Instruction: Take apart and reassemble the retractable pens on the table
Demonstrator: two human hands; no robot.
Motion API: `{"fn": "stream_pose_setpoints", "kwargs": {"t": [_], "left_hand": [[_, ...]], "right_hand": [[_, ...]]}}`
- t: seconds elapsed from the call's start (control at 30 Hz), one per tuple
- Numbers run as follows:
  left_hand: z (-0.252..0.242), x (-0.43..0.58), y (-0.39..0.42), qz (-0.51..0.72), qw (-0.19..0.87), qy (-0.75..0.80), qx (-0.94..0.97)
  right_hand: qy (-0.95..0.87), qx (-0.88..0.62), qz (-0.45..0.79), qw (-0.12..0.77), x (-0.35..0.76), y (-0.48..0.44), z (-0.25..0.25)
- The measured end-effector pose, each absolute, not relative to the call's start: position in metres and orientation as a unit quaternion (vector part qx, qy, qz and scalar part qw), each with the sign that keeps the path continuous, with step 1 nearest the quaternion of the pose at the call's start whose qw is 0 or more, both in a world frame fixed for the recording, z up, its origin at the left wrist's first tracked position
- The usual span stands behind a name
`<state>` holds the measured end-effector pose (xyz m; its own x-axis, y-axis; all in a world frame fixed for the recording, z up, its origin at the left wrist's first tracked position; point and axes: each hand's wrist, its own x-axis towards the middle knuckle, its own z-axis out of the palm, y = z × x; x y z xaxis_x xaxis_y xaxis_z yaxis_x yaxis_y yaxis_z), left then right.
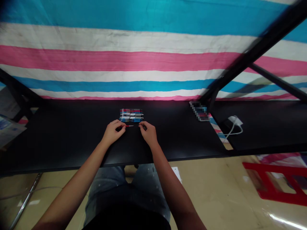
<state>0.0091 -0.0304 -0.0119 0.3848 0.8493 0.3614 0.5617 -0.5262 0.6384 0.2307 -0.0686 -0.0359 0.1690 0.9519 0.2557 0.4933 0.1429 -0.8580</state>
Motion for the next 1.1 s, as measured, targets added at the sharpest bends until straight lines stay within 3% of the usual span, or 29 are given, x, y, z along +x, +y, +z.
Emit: {"fn": "stream_pose_setpoints", "kwargs": {"t": [1.1], "left_hand": [[-0.0132, 0.0093, -0.0295, 0.317, 0.216, 0.457, 0.802]], "right_hand": [[-0.595, -0.61, 0.248, 0.46, 0.23, -0.07, -0.0319]]}}
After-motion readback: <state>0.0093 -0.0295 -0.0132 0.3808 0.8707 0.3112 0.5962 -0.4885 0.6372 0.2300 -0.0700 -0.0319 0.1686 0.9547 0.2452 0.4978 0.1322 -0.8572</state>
